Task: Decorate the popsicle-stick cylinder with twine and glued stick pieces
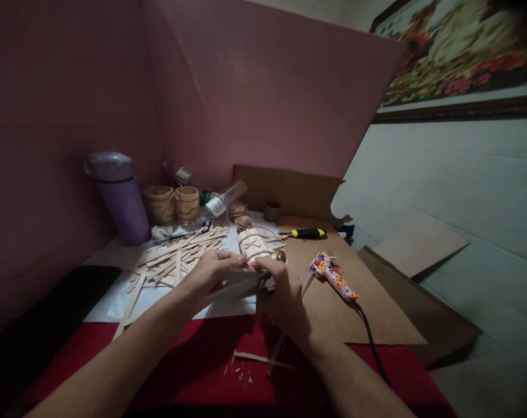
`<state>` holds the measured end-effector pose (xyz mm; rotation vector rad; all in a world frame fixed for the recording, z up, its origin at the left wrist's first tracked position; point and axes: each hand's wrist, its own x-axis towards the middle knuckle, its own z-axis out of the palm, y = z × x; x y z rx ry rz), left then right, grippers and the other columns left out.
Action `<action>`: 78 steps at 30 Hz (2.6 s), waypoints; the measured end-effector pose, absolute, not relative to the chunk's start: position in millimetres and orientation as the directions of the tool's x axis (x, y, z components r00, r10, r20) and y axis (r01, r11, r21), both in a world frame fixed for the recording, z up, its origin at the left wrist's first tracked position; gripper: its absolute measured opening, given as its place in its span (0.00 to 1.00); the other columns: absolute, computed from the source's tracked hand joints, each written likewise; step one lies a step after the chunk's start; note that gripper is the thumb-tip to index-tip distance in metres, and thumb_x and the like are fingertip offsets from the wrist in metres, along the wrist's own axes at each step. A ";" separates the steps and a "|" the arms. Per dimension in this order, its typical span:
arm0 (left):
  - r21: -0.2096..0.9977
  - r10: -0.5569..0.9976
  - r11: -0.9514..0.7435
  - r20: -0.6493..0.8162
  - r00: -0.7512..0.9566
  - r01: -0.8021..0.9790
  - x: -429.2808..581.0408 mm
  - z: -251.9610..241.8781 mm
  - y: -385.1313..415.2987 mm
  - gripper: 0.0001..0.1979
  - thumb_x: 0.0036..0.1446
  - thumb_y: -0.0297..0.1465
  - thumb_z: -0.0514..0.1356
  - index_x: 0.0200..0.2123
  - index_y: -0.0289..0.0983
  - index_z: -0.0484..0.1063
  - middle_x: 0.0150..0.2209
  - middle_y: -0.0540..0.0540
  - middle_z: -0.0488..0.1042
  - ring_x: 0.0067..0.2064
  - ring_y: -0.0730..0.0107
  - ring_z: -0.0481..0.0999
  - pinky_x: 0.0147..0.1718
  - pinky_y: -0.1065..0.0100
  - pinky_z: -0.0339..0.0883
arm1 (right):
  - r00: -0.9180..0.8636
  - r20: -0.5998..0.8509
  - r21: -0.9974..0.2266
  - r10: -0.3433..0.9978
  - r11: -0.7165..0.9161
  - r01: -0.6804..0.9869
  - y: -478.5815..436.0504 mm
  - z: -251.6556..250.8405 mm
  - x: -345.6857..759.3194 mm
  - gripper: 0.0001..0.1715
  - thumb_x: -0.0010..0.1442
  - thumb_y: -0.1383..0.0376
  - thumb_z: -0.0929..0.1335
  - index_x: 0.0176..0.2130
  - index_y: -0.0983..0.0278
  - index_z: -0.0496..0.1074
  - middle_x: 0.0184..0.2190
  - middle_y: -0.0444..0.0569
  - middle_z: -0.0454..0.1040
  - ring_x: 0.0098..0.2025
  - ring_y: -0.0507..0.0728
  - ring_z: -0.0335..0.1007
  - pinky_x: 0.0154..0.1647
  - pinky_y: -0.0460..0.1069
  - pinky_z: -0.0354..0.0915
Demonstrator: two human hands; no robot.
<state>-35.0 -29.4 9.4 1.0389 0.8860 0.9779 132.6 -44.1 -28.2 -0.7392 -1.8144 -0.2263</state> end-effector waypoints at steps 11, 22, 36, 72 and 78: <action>0.939 0.920 0.283 -0.208 0.333 -0.193 -39.4 16.1 -29.4 0.13 0.40 0.31 0.69 0.19 0.32 0.68 0.15 0.55 0.60 0.15 0.84 0.53 0.15 0.76 0.41 | -0.608 0.734 0.023 0.303 0.884 0.468 -44.3 -17.0 135.8 0.15 0.61 0.70 0.65 0.45 0.54 0.73 0.38 0.51 0.80 0.42 0.60 0.77 0.44 0.57 0.73; 0.951 0.984 0.051 0.004 0.177 -0.304 -38.3 24.8 -31.2 0.17 0.39 0.38 0.72 0.21 0.33 0.69 0.13 0.56 0.60 0.13 0.85 0.52 0.13 0.76 0.38 | 0.074 0.482 -0.874 0.873 0.474 0.103 -56.0 -8.8 105.6 0.13 0.59 0.62 0.70 0.42 0.59 0.63 0.28 0.41 0.73 0.28 0.53 0.73 0.26 0.47 0.67; 0.975 0.981 -0.012 0.054 0.186 -0.220 -28.7 18.6 -36.3 0.16 0.41 0.39 0.72 0.22 0.32 0.75 0.13 0.53 0.62 0.15 0.84 0.53 0.15 0.76 0.40 | 0.025 0.229 -0.900 0.973 0.221 -0.376 -54.5 -2.4 105.8 0.26 0.48 0.64 0.76 0.41 0.59 0.61 0.23 0.35 0.71 0.19 0.49 0.67 0.17 0.43 0.62; 0.967 0.975 0.069 -0.013 0.221 -0.245 -29.0 13.6 -32.4 0.18 0.41 0.39 0.72 0.25 0.32 0.73 0.26 0.45 0.75 0.21 0.76 0.69 0.13 0.77 0.52 | 0.094 0.272 -0.930 0.958 0.286 -0.229 -42.5 -2.2 116.8 0.27 0.49 0.62 0.75 0.41 0.59 0.58 0.22 0.37 0.75 0.20 0.50 0.70 0.17 0.42 0.61; 0.962 0.942 0.132 -0.047 0.333 -0.237 -25.1 14.5 -35.0 0.17 0.39 0.37 0.73 0.22 0.30 0.73 0.21 0.47 0.73 0.18 0.77 0.68 0.14 0.75 0.59 | 0.050 0.304 -0.925 0.951 0.307 -0.225 -41.6 -3.4 117.9 0.25 0.49 0.64 0.74 0.42 0.59 0.58 0.22 0.35 0.73 0.21 0.50 0.69 0.20 0.43 0.61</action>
